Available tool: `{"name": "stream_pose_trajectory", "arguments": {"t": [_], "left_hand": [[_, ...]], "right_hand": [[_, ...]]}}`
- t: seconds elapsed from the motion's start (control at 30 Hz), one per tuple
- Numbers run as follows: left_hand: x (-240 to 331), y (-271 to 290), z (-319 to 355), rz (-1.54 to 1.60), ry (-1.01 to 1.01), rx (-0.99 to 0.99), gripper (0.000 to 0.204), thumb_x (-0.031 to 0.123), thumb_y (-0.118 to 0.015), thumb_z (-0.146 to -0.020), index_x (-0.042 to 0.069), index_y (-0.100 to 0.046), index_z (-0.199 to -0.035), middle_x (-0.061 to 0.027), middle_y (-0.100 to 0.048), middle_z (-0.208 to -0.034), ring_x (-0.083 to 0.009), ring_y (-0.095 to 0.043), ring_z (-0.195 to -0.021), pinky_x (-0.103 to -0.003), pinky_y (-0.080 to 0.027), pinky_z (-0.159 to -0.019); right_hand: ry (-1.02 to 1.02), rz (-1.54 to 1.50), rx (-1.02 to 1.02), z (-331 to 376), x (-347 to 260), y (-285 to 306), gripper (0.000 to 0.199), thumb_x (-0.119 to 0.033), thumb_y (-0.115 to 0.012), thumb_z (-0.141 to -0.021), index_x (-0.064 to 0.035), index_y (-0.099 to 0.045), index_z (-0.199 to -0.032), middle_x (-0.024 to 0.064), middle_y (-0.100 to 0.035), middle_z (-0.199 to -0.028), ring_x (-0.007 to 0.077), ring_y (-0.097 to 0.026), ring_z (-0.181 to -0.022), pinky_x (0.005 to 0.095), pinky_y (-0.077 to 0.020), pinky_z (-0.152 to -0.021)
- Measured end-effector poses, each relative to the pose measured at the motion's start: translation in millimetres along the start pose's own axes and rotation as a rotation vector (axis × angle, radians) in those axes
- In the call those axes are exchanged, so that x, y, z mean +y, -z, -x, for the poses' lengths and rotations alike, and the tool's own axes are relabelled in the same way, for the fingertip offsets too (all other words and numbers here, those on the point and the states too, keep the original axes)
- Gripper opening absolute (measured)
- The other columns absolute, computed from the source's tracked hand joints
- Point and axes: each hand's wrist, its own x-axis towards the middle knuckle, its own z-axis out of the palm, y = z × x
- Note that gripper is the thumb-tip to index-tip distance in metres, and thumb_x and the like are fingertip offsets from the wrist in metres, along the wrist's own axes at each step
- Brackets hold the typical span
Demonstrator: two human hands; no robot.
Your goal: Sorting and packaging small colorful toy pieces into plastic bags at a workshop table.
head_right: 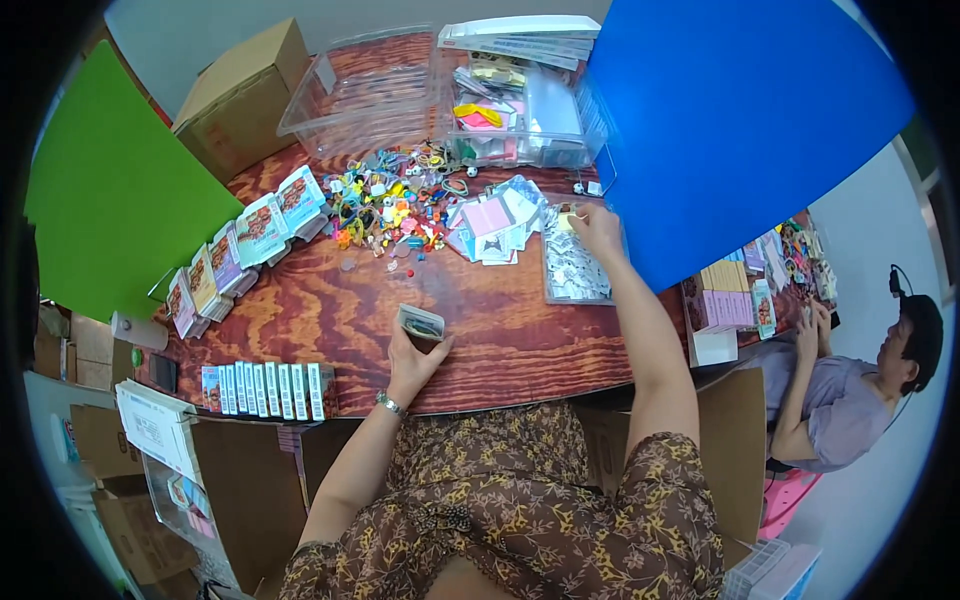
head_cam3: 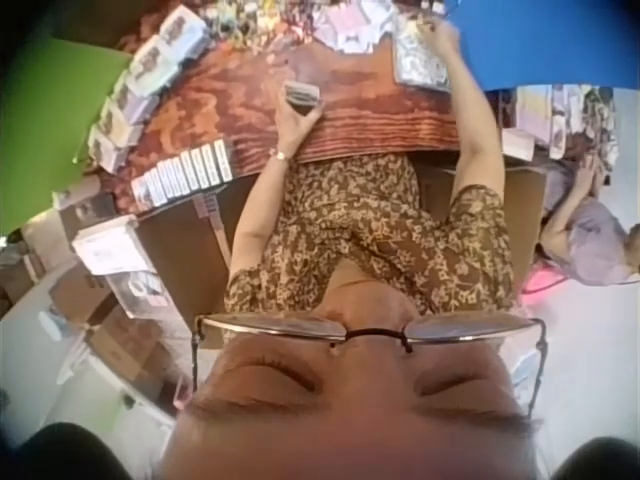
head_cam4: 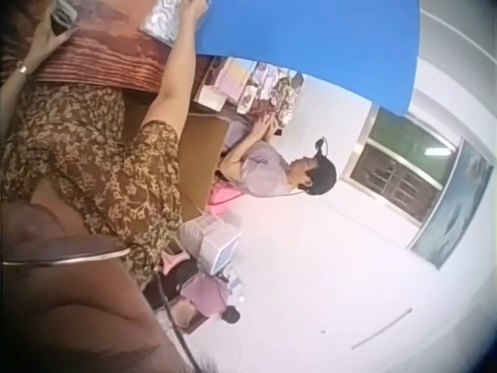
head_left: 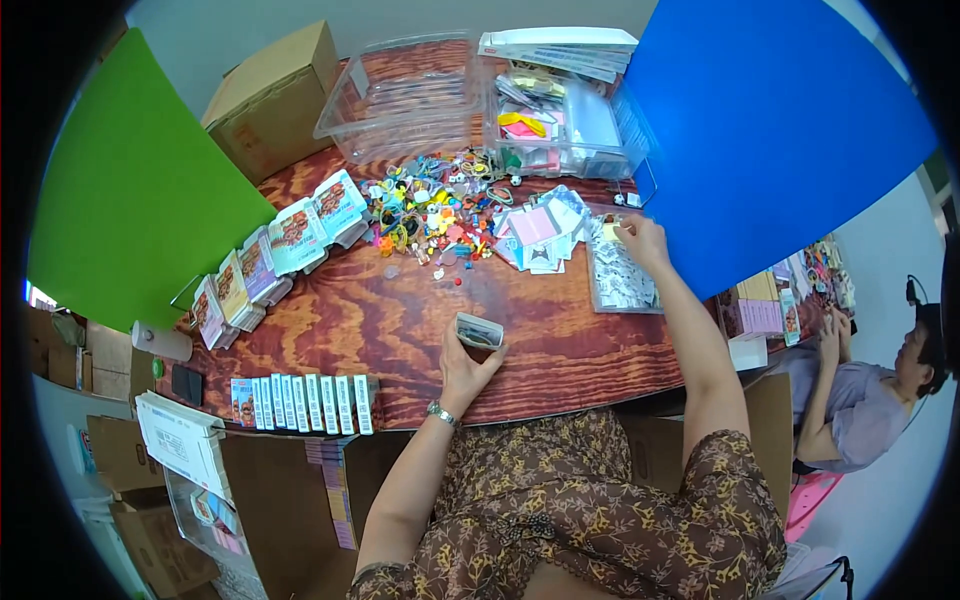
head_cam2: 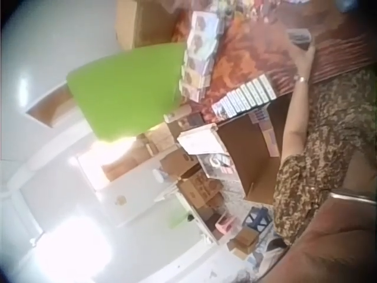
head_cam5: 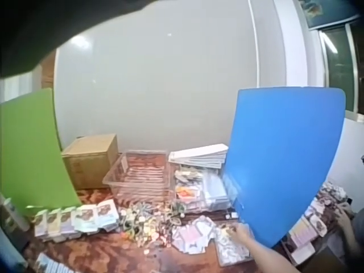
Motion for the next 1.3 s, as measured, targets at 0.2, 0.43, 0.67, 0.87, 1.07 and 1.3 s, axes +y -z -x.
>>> {"name": "stream_pose_trajectory", "arguments": {"t": [0.2,0.43,0.67,0.87,1.07,1.3], "left_hand": [[-4.9,-0.7,5.2,0.086,0.138,-0.059,0.089,0.029,-0.09,-0.071,-0.002,-0.04,-0.137,-0.0203,-0.059,-0.117,-0.0354,-0.063,-0.105,-0.044,-0.052,-0.089],[0.0,0.3,3.6,0.098,0.133,-0.071,0.086,0.028,-0.09,-0.071,-0.001,-0.041,-0.135,-0.02,-0.061,-0.112,-0.0355,-0.065,-0.101,-0.043,-0.053,-0.086],[4.4,3.4,2.6,0.109,0.109,-0.052,0.081,0.024,-0.09,-0.072,-0.001,-0.042,-0.132,-0.0196,-0.063,-0.109,-0.0339,-0.066,-0.099,-0.042,-0.053,-0.084],[10.4,4.1,-1.4,0.109,0.088,-0.051,0.079,0.023,-0.089,-0.073,-0.001,-0.042,-0.132,-0.0175,-0.064,-0.107,-0.0299,-0.067,-0.096,-0.041,-0.054,-0.084],[7.7,4.1,2.1,0.082,0.066,-0.036,0.079,0.023,-0.089,-0.074,-0.001,-0.041,-0.132,-0.0154,-0.065,-0.105,-0.0279,-0.067,-0.094,-0.039,-0.054,-0.083],[8.2,4.3,3.1,0.078,0.067,-0.036,0.078,0.023,-0.089,-0.074,-0.001,-0.042,-0.13,-0.0164,-0.066,-0.106,-0.0282,-0.067,-0.094,-0.039,-0.054,-0.083]], "right_hand": [[-0.142,0.17,0.125,11.6,-27.1,-23.2,0.043,-0.037,-0.08,-0.08,-0.0157,-0.068,-0.115,0.0171,-0.07,-0.113,0.0358,-0.067,-0.105,0.0469,-0.0518,-0.089],[-0.054,0.021,0.18,7.5,-0.6,-10.2,0.036,-0.031,-0.078,-0.083,-0.0115,-0.064,-0.11,0.0089,-0.072,-0.08,0.0336,-0.07,-0.083,0.0462,-0.0537,-0.077],[0.042,-0.162,-0.018,36.8,-5.4,31.1,0.019,-0.023,-0.072,-0.09,-0.0076,-0.068,-0.099,0.0091,-0.071,-0.079,0.0255,-0.069,-0.076,0.0395,-0.0507,-0.066],[-0.008,-0.23,-0.373,66.9,-0.7,29.6,0.036,-0.032,-0.079,-0.083,-0.0059,-0.071,-0.108,0.0087,-0.072,-0.083,0.0206,-0.069,-0.079,0.0366,-0.0528,-0.069],[0.078,-0.022,-0.345,72.7,0.4,13.7,0.032,-0.028,-0.082,-0.08,-0.0033,-0.071,-0.099,0.0077,-0.07,-0.078,0.0183,-0.067,-0.069,0.0341,-0.0517,-0.062],[0.14,0.078,-0.344,81.2,-14.0,5.3,0.027,-0.031,-0.078,-0.081,-0.0055,-0.072,-0.089,0.0126,-0.074,-0.088,0.0279,-0.071,-0.082,0.041,-0.0551,-0.073]]}}
